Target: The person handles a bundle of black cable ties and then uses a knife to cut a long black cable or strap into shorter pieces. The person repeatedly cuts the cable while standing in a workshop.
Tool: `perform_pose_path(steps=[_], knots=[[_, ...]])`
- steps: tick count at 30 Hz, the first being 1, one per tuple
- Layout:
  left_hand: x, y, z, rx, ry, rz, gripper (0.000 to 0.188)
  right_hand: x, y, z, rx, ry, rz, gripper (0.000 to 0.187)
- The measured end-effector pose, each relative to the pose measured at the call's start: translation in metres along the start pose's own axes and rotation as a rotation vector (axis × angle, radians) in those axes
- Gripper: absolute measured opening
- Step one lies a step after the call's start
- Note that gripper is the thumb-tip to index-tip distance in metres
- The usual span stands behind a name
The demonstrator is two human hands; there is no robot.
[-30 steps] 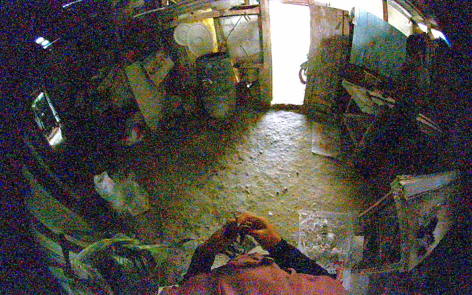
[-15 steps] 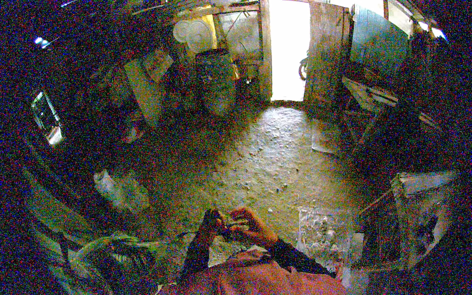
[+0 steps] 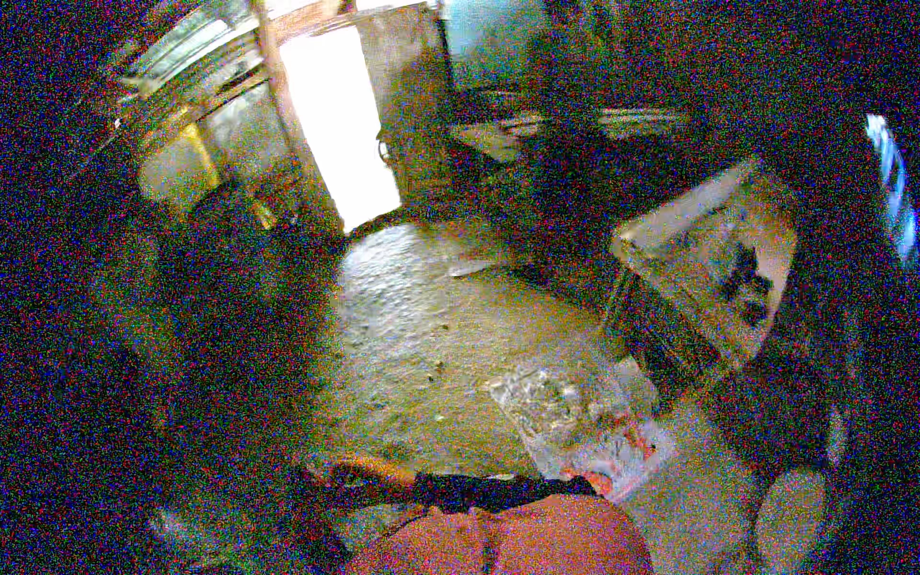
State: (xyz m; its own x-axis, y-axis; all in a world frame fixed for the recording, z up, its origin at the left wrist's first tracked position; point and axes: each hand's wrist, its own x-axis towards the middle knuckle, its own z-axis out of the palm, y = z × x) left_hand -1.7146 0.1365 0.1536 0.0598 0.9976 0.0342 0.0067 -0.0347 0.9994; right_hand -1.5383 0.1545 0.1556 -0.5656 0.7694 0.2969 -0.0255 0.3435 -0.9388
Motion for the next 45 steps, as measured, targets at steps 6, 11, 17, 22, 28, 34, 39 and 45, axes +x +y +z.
perform_pose_path(steps=[6,11,17,22,28,34,39,45], knots=[[-0.012,0.012,0.033,0.072,-0.132,0.031,0.025,-0.041,0.007,-0.002,-0.035,0.170,-0.074,0.017],[-0.033,0.029,0.067,0.235,-0.301,0.013,0.024,-0.105,0.003,-0.002,-0.078,0.149,-0.003,0.022],[-0.070,0.020,0.117,-0.204,-0.698,-0.424,0.017,-0.194,0.004,0.019,0.514,0.297,0.175,0.020],[-0.089,0.019,0.129,-0.106,-0.819,-0.415,0.019,-0.230,-0.024,0.008,0.211,0.259,0.176,0.018],[-0.103,0.039,0.150,0.089,-0.636,-0.308,0.012,-0.250,-0.068,-0.020,0.116,0.235,0.269,0.023],[-0.079,0.083,0.179,0.145,-0.612,-0.337,0.013,-0.301,-0.075,-0.089,-0.147,0.351,0.257,0.024],[-0.075,0.094,0.213,0.166,-0.479,-0.309,0.019,-0.393,-0.076,-0.193,-0.335,0.461,0.531,0.029],[-0.046,0.096,0.232,0.162,-0.295,-0.130,0.035,-0.558,-0.075,-0.365,-0.539,0.651,0.809,0.031]])
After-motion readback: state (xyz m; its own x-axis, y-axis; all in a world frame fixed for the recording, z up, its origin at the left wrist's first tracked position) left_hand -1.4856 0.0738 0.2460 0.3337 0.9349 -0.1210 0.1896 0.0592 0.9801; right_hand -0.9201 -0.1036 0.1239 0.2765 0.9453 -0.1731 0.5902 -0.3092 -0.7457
